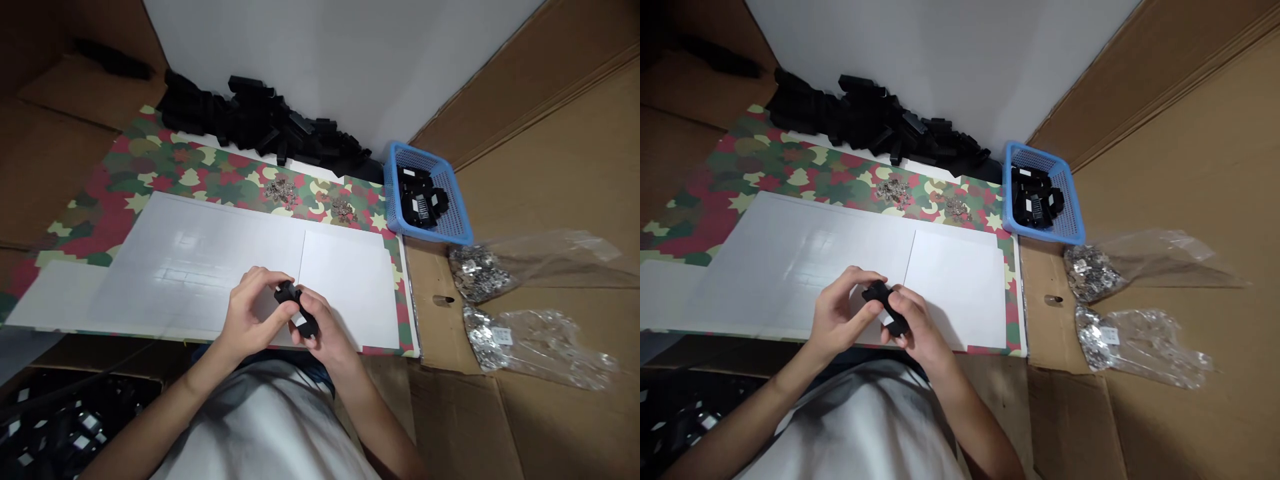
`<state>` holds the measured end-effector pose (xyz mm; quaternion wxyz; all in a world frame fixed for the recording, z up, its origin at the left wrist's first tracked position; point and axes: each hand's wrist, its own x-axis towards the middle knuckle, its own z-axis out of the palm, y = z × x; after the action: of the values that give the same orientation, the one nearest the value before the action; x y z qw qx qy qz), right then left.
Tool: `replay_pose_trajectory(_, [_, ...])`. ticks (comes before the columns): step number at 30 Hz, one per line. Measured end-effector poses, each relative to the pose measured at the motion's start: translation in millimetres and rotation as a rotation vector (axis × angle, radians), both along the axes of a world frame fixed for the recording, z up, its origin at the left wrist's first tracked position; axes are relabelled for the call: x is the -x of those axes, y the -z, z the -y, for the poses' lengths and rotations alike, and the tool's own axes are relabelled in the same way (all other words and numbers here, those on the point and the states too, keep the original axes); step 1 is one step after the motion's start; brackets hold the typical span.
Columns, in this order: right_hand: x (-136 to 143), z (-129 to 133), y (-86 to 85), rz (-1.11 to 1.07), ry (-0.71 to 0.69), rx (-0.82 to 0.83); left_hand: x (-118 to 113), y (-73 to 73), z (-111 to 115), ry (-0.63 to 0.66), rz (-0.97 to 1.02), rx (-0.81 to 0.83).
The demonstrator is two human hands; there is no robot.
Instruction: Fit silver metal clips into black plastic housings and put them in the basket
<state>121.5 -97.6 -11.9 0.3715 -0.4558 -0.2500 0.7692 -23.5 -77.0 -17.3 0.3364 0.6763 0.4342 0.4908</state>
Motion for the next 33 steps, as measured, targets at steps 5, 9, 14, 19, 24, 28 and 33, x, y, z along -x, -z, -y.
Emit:
replay_pose_trajectory(5, [1.1,-0.2,-3.8,0.016,0.039,0.038,-3.6,-3.3,3.4,0.012,-0.03,0.054])
replay_pose_trajectory(9, [-2.5,-2.3,-8.6,0.063,-0.056,0.006,-1.9,-3.2,6.7,0.066,0.138,0.19])
replay_pose_trajectory(14, [-18.0,-12.0,-13.7,0.133,-0.257,-0.114,9.7,-1.1,5.6,0.122,0.269,0.336])
replay_pose_trajectory(19, [-38.8,-12.9,-20.7,0.212,-0.153,-0.542,17.7,-0.5,5.1,0.097,0.452,0.399])
replay_pose_trajectory(24, [-40.5,-5.8,-34.8,0.538,-0.145,-0.951,22.6,-6.1,6.6,0.058,0.41,0.332])
replay_pose_trajectory(28, [-34.5,-5.2,-43.1,0.76,-0.135,-1.125,24.4,-11.1,7.7,0.066,0.393,0.274])
replay_pose_trajectory(33, [-31.8,-8.4,-48.5,0.746,-0.121,-1.216,25.8,-13.7,9.6,0.096,0.383,0.267])
